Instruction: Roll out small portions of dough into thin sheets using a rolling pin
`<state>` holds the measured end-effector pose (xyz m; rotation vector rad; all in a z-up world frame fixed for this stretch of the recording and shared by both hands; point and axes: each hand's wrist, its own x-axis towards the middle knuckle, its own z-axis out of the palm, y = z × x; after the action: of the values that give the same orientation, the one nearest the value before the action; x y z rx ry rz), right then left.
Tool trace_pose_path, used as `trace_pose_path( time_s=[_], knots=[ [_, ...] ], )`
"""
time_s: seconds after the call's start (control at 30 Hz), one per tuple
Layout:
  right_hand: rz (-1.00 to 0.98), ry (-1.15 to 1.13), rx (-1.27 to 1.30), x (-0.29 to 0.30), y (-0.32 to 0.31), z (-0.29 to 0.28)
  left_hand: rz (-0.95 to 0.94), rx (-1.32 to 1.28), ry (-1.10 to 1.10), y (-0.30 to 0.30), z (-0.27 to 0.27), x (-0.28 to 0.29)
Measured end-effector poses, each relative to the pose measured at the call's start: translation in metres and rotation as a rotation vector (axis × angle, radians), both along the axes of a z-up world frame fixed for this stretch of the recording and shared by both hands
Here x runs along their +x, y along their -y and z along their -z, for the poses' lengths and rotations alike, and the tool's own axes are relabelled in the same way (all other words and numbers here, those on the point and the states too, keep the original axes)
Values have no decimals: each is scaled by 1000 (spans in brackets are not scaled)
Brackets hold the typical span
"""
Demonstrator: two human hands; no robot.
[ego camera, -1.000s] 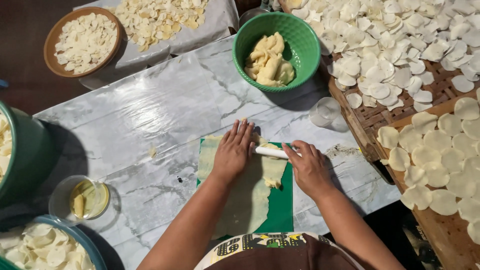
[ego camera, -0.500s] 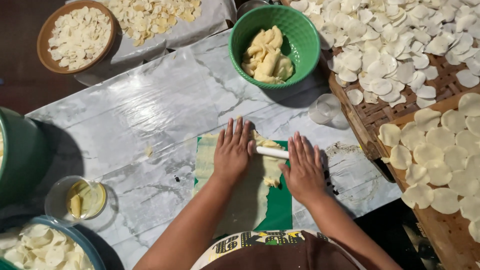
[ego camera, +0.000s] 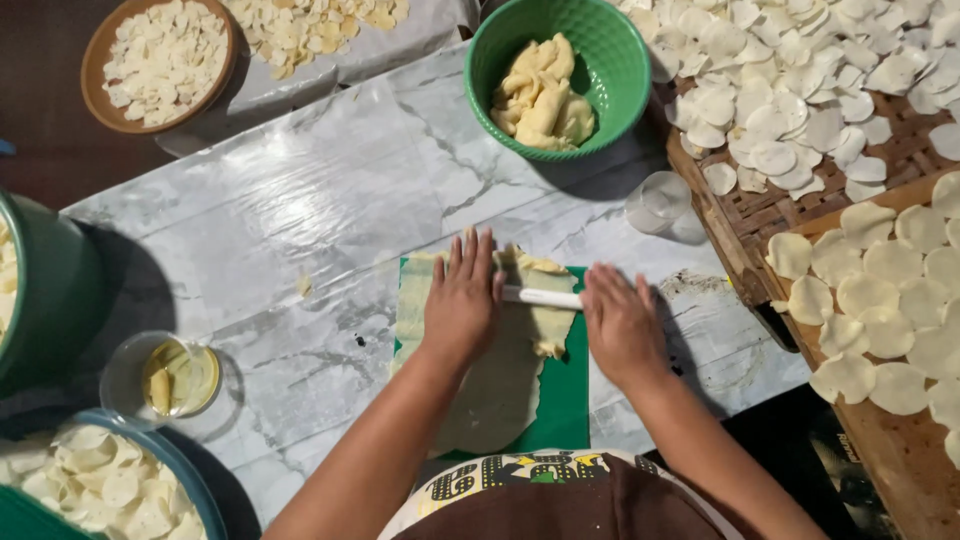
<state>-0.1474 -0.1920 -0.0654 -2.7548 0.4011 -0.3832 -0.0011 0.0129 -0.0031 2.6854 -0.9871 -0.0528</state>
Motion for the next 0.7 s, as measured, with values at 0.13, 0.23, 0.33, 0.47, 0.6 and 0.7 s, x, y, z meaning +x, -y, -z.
trace_pose_path(
  time_s=[0.13, 0.23, 0.33, 0.47, 0.6, 0.7],
  knots=[
    [71, 127, -91, 38, -7, -21, -47, -40, 100, 16, 1, 26],
    [114, 59, -233, 27, -23, -25, -62, 24, 54, 5, 20, 13],
    [33, -7, -153, -7, -38, -33, -34, 72, 35, -14, 9, -19],
    [-79, 33, -135, -51, -55, -54, 6, 116, 40, -40, 13, -55],
    [-14, 120, 279, -108, -40, -58, 30, 34, 306, -51, 28, -65],
    [435, -311, 1084, -136, -39, -40, 6, 71, 231, -46, 25, -66]
  ],
)
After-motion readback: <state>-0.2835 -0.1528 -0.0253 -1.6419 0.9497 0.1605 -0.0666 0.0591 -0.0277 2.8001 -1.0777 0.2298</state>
